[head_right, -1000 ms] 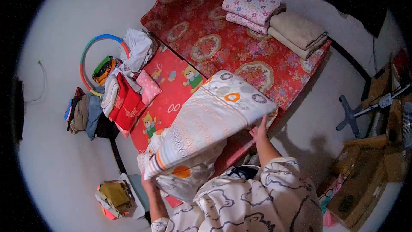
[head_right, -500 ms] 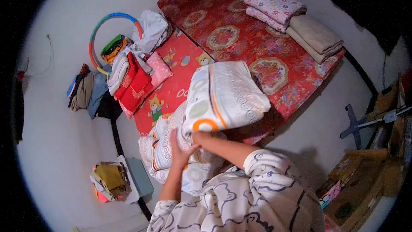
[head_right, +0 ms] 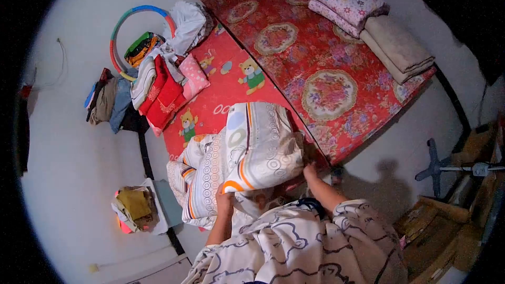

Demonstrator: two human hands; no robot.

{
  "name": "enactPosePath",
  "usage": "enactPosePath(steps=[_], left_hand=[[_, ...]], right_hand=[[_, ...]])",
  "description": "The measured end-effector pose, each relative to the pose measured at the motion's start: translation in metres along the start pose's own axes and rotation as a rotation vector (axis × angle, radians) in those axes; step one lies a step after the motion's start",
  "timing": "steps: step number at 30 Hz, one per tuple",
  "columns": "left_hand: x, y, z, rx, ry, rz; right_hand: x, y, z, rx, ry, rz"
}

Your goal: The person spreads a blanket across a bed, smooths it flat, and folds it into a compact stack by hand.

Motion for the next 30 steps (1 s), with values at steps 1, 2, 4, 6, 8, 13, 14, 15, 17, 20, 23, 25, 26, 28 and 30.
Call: enactPosePath(steps=[1, 2, 4, 6, 8, 13, 14, 15, 17, 20, 23, 25, 26, 28, 30], left_hand=[[-0.003, 0.004, -0.005, 0.03, 0.009, -0.072], [-0.011, 0.011, -0.009, 0.055, 0.018, -0.149], [-0.039, 0.037, -0.02, 0.028, 0.006, -0.218], [-0.062, 0.057, -0.024, -0.013, -0.12, -0.192], [-0.086, 0.076, -0.022, -0.003, -0.118, -0.159], [-0.173, 0.14, 0.001, -0.1, -0.149, -0.252], [-0.193, 0.151, 0.004, -0.128, -0.181, -0.246], [-0.216, 0.163, 0.008, -0.169, -0.199, -0.262], [-0.266, 0.201, 0.01, -0.192, -0.21, -0.354], [-0.314, 0.182, 0.052, -0.369, -0.389, -0.308], [-0.332, 0.149, 0.07, -0.334, -0.603, 0.305], [-0.327, 0.12, 0.061, -0.127, -0.699, 0.492], [-0.317, 0.107, 0.048, 0.028, -0.7, 0.536], [-0.289, 0.042, 0.051, 0.483, -0.603, 0.293], [-0.258, -0.002, 0.053, 0.502, -0.24, 0.096]], right_hand=[[0.001, -0.004, 0.019, -0.001, -0.11, -0.022], [-0.002, -0.014, 0.033, 0.029, -0.22, -0.044], [-0.003, -0.049, 0.037, 0.12, -0.398, -0.114], [-0.006, -0.101, 0.024, 0.262, -0.558, -0.216], [-0.008, -0.16, 0.002, 0.44, -0.691, -0.317], [0.018, -0.32, -0.068, 0.873, -0.804, -0.416], [0.026, -0.347, -0.08, 0.938, -0.791, -0.403], [0.038, -0.371, -0.087, 0.98, -0.765, -0.369], [0.061, -0.411, -0.092, 1.01, -0.707, -0.247], [0.08, -0.442, -0.087, 1.056, -0.688, -0.125], [0.088, -0.417, -0.098, 1.171, -0.786, -0.652], [0.085, -0.373, -0.089, 0.808, -0.768, -1.168], [0.08, -0.332, -0.049, 1.064, -0.734, -1.271], [0.069, -0.226, 0.048, 1.026, -0.76, -1.379], [0.093, -0.166, 0.044, 0.892, -0.625, -1.729]])
Point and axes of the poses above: each hand's wrist, its own z-axis towards the middle knuckle, its own x-axis out of the back of the hand, y = z × x, the point moved 2 cm from there along z, towards the middle knuckle, and after that the axes turned 2 degrees about y, right-handed, at the moved point
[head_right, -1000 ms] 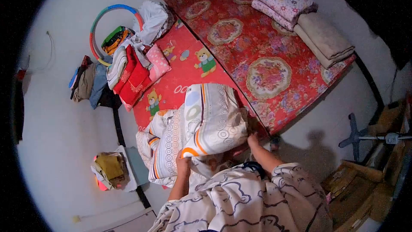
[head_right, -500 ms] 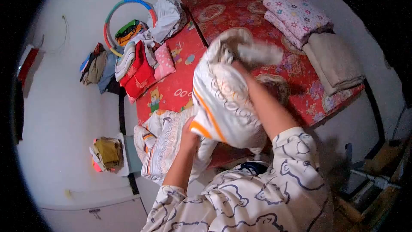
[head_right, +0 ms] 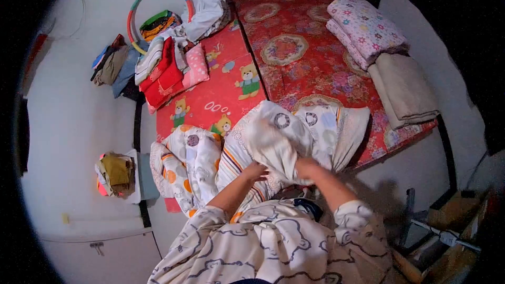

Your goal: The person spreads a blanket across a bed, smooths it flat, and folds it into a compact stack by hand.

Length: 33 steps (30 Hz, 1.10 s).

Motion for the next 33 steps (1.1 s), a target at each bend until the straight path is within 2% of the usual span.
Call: enactPosePath(steps=[2, 4, 5, 6, 7, 8, 10, 11, 12, 14, 16, 17, 18, 19, 20, 21, 22, 23, 24, 26, 27, 28, 30, 31, 32, 33], left_hand=[[0.041, -0.015, 0.043, -0.236, -0.08, 0.104], [0.054, -0.002, 0.025, -0.129, 0.074, -0.248], [0.046, 0.019, 0.012, -0.136, 0.221, -0.277], [0.044, 0.032, 0.001, -0.134, 0.375, -0.291], [0.056, 0.009, 0.045, -0.205, 0.471, -0.166], [0.048, 0.0, 0.044, -0.178, 0.451, -0.193], [0.046, 0.013, 0.03, -0.153, 0.308, -0.041], [0.034, 0.026, -0.009, -0.15, 0.09, -0.09], [0.035, 0.019, -0.009, -0.147, 0.076, -0.102], [0.033, 0.002, -0.015, -0.172, -0.085, -0.037], [0.025, 0.007, -0.043, -0.13, -0.253, -0.218], [0.021, 0.016, -0.067, -0.094, -0.345, -0.332], [0.02, 0.035, -0.099, -0.124, -0.421, -0.247], [0.015, 0.024, -0.089, -0.108, -0.561, -0.268], [0.007, 0.051, -0.13, -0.339, -0.647, 0.006], [0.0, 0.048, -0.134, -0.495, -0.724, 0.18], [-0.017, 0.018, -0.104, -0.631, -0.777, 0.322], [-0.029, 0.014, -0.113, -0.694, -0.911, 0.248], [-0.038, 0.009, -0.124, -0.746, -1.065, 0.187], [-0.05, -0.004, -0.125, -0.662, -1.114, 0.261], [-0.047, -0.005, -0.115, -0.675, -1.112, 0.25], [-0.045, -0.009, -0.098, -0.78, -1.008, 0.416], [-0.002, 0.014, -0.091, -0.428, -0.749, 0.315], [0.026, 0.023, -0.079, -0.446, -0.534, 0.288], [0.059, 0.034, -0.074, -0.564, -0.277, 0.302], [0.088, 0.045, -0.076, -0.69, -0.07, 0.348]], right_hand=[[-0.048, -0.009, -0.014, -0.072, 0.028, -0.056], [-0.057, -0.019, -0.037, -0.001, 0.104, 0.02], [-0.061, -0.02, -0.042, -0.011, 0.222, 0.012], [-0.066, -0.018, -0.044, -0.04, 0.221, -0.003], [-0.068, -0.015, -0.042, 0.002, 0.303, -0.01], [-0.071, -0.01, -0.053, 0.029, 0.353, -0.035], [-0.044, -0.021, -0.066, -0.007, 0.363, -0.001], [-0.034, -0.023, -0.081, -0.05, 0.367, 0.03], [-0.034, -0.024, -0.088, -0.061, 0.359, 0.018], [-0.026, -0.023, -0.109, -0.082, 0.93, 0.103], [-0.043, -0.013, -0.112, -0.193, 1.199, 0.259], [-0.077, 0.028, -0.105, -0.246, 1.178, 1.129], [-0.1, 0.046, -0.096, -0.299, 0.999, 2.003], [-0.1, 0.049, -0.095, -0.44, 1.002, 1.771], [-0.079, 0.044, -0.099, -0.421, 0.978, 1.737], [-0.043, 0.018, -0.11, -0.267, 0.86, 1.968], [-0.03, 0.002, -0.117, -0.113, 0.732, 2.209], [-0.027, 0.018, -0.11, -0.309, 0.663, 2.157], [-0.021, 0.02, -0.104, -0.306, 0.661, 2.132], [-0.009, 0.029, -0.094, -0.497, 0.621, 1.397], [0.008, -0.006, -0.087, -0.504, 0.775, 1.368], [0.018, -0.025, -0.086, -0.418, 0.76, 1.393], [0.036, -0.1, -0.084, -0.14, 0.624, 1.49], [0.023, -0.105, -0.082, -0.128, 0.522, 1.53], [0.016, -0.109, -0.08, -0.101, 0.423, 1.567], [0.008, -0.119, -0.089, -0.043, 0.292, 1.42]])
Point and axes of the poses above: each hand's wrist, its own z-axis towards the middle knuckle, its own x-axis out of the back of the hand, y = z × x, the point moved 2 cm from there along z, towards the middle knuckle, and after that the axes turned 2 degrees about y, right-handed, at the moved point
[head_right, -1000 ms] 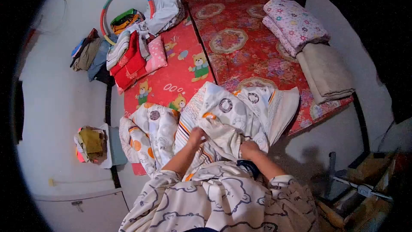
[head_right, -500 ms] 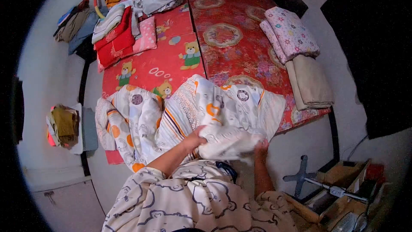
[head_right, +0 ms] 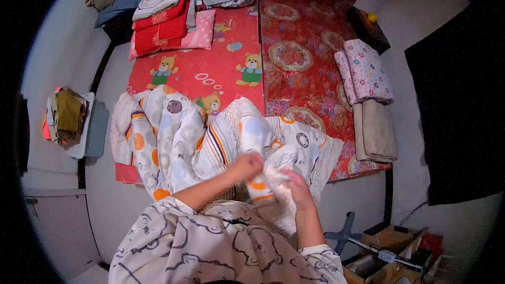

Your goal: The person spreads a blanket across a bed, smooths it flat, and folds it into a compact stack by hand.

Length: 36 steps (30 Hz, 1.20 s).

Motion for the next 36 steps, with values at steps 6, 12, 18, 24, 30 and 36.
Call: enactPosePath(steps=[6, 12, 18, 24, 30, 36], left_hand=[[-0.005, 0.018, -0.021, -0.254, -0.393, 0.037], [-0.037, -0.011, -0.009, -0.191, -0.376, -0.058], [-0.033, 0.129, -0.032, -0.924, -0.147, 0.145], [-0.109, 0.167, -0.029, -0.96, -0.498, 0.272], [-0.026, 0.198, -0.007, -1.014, 0.103, 0.001], [0.039, 0.226, 0.025, -0.794, 0.412, -0.077]], right_hand=[[-0.076, -0.045, -0.028, 0.072, -0.676, -0.54], [-0.054, -0.069, -0.024, 0.031, -0.505, -0.368], [0.02, -0.034, 0.029, -0.162, 0.305, 0.543], [0.071, -0.04, 0.106, 0.197, 0.165, -0.28], [0.032, -0.202, 0.017, 0.562, -0.19, -0.04], [0.018, -0.261, -0.074, 0.8, -1.044, -0.725]])
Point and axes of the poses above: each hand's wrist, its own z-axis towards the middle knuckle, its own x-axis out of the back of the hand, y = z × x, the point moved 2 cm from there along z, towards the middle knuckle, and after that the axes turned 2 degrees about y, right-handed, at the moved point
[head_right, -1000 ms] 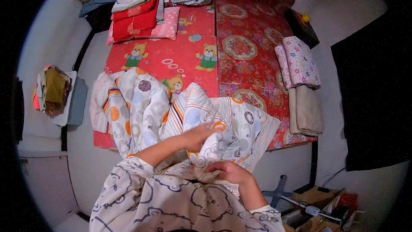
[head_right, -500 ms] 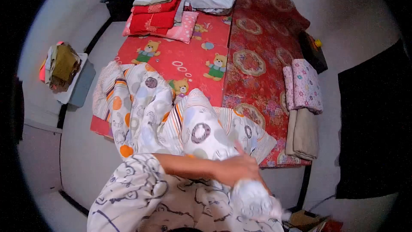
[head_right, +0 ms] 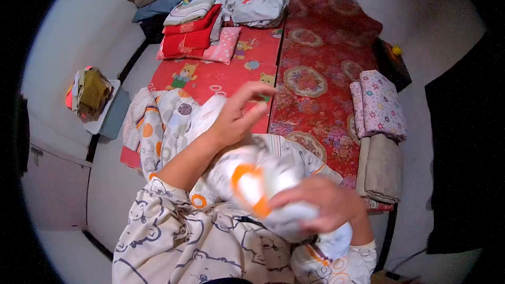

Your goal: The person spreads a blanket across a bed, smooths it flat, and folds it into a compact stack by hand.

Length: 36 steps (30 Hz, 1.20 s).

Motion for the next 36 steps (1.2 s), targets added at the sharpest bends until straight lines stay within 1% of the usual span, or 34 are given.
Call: enactPosePath(steps=[1, 2, 3, 4, 5, 6, 7, 8, 9, 10, 11, 12, 13, 15, 17, 18, 19, 21, 22, 23, 25, 26, 27, 29, 31, 32, 33, 34, 35, 36], left_hand=[[-0.013, -0.005, 0.001, -0.069, -0.182, 0.018], [-0.035, -0.012, -0.01, -0.107, -0.376, 0.002], [-0.057, -0.019, -0.021, -0.139, -0.571, -0.02], [-0.077, -0.034, -0.053, 0.304, -0.902, 0.052], [-0.092, -0.063, -0.093, 0.504, -1.157, -0.006], [-0.104, -0.091, -0.134, 0.699, -1.41, -0.014], [-0.095, -0.085, -0.142, 0.768, -1.428, -0.018], [-0.075, -0.061, -0.122, 0.77, -1.352, 0.024], [-0.069, -0.083, -0.129, 0.751, -1.319, 0.187], [-0.063, -0.105, -0.139, 0.731, -1.29, 0.344], [-0.044, -0.081, -0.119, 0.684, -1.161, 0.242], [-0.038, -0.141, -0.152, 0.462, -1.2, 0.365], [-0.024, -0.152, -0.16, 0.495, -1.209, 0.439], [-0.01, -0.144, -0.168, 0.585, -1.202, 0.203], [-0.003, -0.125, -0.168, 0.503, -1.245, 0.425], [-0.005, -0.091, -0.153, 0.575, -1.125, 0.529], [0.002, -0.108, -0.168, 0.531, -1.06, 0.545], [0.012, -0.107, -0.167, 0.705, -0.69, 0.714], [0.015, -0.107, -0.167, 0.562, -0.377, 0.588], [0.01, -0.088, -0.149, 0.849, -0.154, 0.444], [0.011, -0.081, -0.13, 0.866, -0.02, 0.365], [0.012, -0.09, -0.124, 0.832, -0.034, 0.345], [0.009, -0.088, -0.109, 0.69, -0.012, 0.447], [0.004, -0.08, -0.061, 0.768, 0.128, 0.195], [0.012, -0.082, 0.001, 0.737, 0.326, -0.08], [0.012, -0.054, 0.044, 0.666, 0.371, 0.153], [0.015, -0.051, 0.086, 0.278, 0.332, 0.055], [0.018, -0.05, 0.122, 0.256, 0.41, -0.022], [0.012, -0.025, 0.155, 0.167, 0.476, 0.05], [0.017, -0.032, 0.188, 0.036, 0.528, 0.124]], right_hand=[[-0.008, 0.004, -0.002, 0.0, -0.185, -0.033], [-0.016, 0.001, 0.0, -0.002, -0.17, -0.038], [-0.03, 0.002, 0.003, -0.083, -0.316, -0.052], [-0.038, 0.004, 0.0, -0.164, -0.463, -0.068], [-0.037, 0.006, -0.01, -0.162, -0.454, -0.071], [-0.035, 0.013, -0.022, -0.185, -0.355, -0.037], [-0.035, 0.022, -0.037, -0.209, -0.252, 0.0], [-0.042, 0.037, -0.065, -0.268, -0.218, 0.01], [-0.042, 0.041, -0.079, -0.266, -0.206, 0.01], [-0.041, 0.046, -0.094, -0.411, -0.09, 0.101], [-0.044, 0.049, -0.106, -0.559, 0.024, 0.206], [-0.04, 0.039, -0.106, -0.646, 0.057, 0.354], [-0.041, 0.039, -0.111, -0.641, 0.069, 0.354], [-0.041, 0.044, -0.129, -0.672, 0.202, 0.438], [-0.045, 0.046, -0.147, -0.649, 0.19, 0.445], [-0.046, 0.045, -0.159, -0.663, 0.183, 0.459], [-0.044, 0.046, -0.173, -0.673, 0.175, 0.467], [-0.043, 0.051, -0.203, -0.674, 0.152, 0.449], [-0.044, 0.053, -0.212, -0.752, 0.175, 0.504], [-0.048, 0.054, -0.221, -0.831, 0.197, 0.561], [-0.053, 0.078, -0.23, -0.834, 0.231, 0.52], [-0.044, 0.083, -0.22, -0.936, 0.186, 0.664], [-0.039, 0.088, -0.217, -1.036, 0.136, 0.804], [-0.021, 0.147, -0.235, -0.975, 0.433, 0.36], [0.039, 0.132, -0.202, -0.735, 0.845, 0.43], [0.076, 0.168, -0.211, -0.721, 0.794, 0.145], [0.118, 0.168, -0.196, -0.798, 0.894, 0.04], [0.159, 0.168, -0.182, -0.881, 0.993, -0.058], [0.204, 0.17, -0.174, -0.736, 1.168, -0.435], [0.24, 0.157, -0.158, -0.65, 1.294, -0.556]])
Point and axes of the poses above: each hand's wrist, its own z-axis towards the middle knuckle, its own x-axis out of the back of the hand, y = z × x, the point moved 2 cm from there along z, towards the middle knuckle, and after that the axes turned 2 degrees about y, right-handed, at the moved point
